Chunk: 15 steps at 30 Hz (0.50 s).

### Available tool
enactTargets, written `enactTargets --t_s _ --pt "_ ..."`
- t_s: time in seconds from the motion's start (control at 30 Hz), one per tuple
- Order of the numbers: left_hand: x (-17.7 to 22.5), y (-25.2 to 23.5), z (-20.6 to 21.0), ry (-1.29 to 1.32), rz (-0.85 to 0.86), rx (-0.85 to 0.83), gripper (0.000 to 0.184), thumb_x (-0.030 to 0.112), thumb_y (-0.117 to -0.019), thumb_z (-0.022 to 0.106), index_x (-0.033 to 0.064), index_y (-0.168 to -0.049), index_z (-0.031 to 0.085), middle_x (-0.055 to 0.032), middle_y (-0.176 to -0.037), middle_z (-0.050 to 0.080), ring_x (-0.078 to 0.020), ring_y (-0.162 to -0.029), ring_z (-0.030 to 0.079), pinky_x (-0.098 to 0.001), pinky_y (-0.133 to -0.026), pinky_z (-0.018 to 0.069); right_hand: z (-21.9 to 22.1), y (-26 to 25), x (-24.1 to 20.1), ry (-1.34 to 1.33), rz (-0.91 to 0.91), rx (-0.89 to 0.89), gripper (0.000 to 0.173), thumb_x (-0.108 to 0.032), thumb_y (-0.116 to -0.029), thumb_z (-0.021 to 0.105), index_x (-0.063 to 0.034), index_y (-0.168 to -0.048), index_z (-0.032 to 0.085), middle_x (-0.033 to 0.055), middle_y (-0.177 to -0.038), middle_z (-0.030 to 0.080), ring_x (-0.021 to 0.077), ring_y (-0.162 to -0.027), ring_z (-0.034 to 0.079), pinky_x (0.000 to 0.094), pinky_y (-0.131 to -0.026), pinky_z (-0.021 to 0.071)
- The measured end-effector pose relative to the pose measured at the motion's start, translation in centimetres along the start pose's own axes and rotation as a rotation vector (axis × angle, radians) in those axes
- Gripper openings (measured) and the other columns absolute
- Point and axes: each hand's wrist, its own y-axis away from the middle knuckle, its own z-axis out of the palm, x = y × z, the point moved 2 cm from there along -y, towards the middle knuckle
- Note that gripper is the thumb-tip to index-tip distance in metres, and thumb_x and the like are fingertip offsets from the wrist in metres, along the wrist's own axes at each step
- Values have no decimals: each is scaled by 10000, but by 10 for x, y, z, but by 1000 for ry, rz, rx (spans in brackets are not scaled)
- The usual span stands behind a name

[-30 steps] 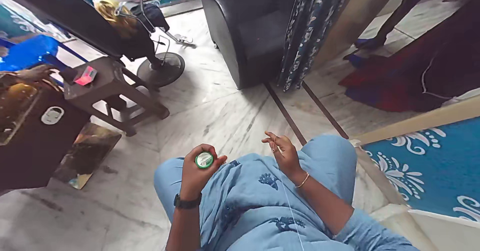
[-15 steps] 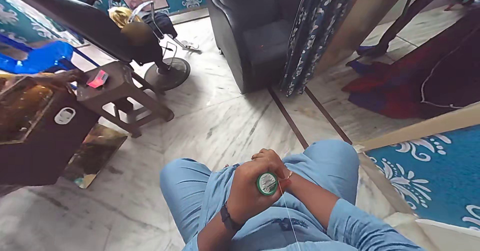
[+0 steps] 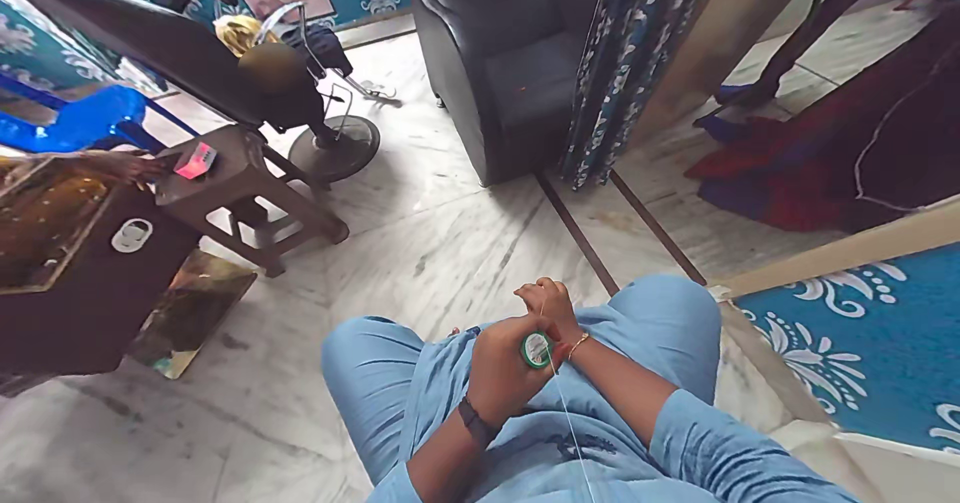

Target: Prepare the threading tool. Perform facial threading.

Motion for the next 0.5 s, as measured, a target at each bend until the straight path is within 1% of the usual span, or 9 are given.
enactTargets --t_s 0.1,0.13,0.17,0.2,0.23,0.3,0.37,0.43,0.5 --pt "-13 -3 -12 132 31 144 212 223 -854 799 28 -864 716 -42 -793 718 -68 -724 678 -249 -686 582 -1 0 5 -25 -63 0 402 -48 -1016 425 -154 -1228 750 64 -1328 702 366 -1295 592 567 -1066 419" --pt "-18 -5 -21 201 40 201 216 212 -872 790 19 -862 694 -26 -794 704 -39 -726 663 -218 -686 574 -6 3 3 -36 -111 83 368 -34 -998 467 -132 -1191 765 83 -1276 727 378 -1223 641 573 -1009 464" --pt "-23 -5 -30 264 34 260 205 211 -885 785 35 -871 681 12 -802 694 -10 -732 655 -196 -689 576 -7 7 3 -25 -180 231 334 -14 -964 521 -127 -1135 785 87 -1188 760 374 -1105 698 566 -910 521" --pt "-29 -5 -39 316 17 314 179 220 -893 781 76 -887 674 59 -819 688 11 -747 651 -187 -697 574 -6 9 5 -5 -258 396 316 8 -931 560 -132 -1097 789 83 -1107 775 355 -991 722 551 -815 545" --pt "-33 -3 -48 364 -2 363 146 226 -895 782 127 -902 674 101 -837 686 21 -761 650 -183 -701 572 -9 13 5 20 -307 537 316 2 -920 575 -149 -1092 793 67 -1068 782 326 -927 727 532 -781 542" --pt "-40 3 -63 424 -14 423 117 226 -899 787 209 -940 678 149 -870 693 22 -791 659 -182 -717 576 -21 24 5 59 -342 748 274 -82 -963 579 -185 -1100 792 27 -1029 788 253 -879 722 497 -820 518" --pt "-46 8 -74 446 0 434 143 230 -889 805 243 -946 674 157 -858 695 18 -783 663 -180 -718 576 -36 32 5 46 -338 914 216 -162 -993 594 -182 -1075 792 20 -985 787 217 -853 691 456 -868 466" --pt "-51 13 -77 444 26 422 144 225 -879 819 243 -928 685 148 -838 693 11 -763 664 -183 -715 579 -49 36 9 26 -319 993 187 -201 -1001 622 -159 -1055 796 33 -937 782 208 -853 677 437 -906 440" --pt "-54 17 -73 445 18 432 133 212 -887 810 226 -919 681 140 -838 690 6 -762 659 -189 -717 575 -59 38 16 -3 -290 980 214 -259 -1015 617 -142 -1063 790 46 -921 775 206 -838 671 431 -892 441"
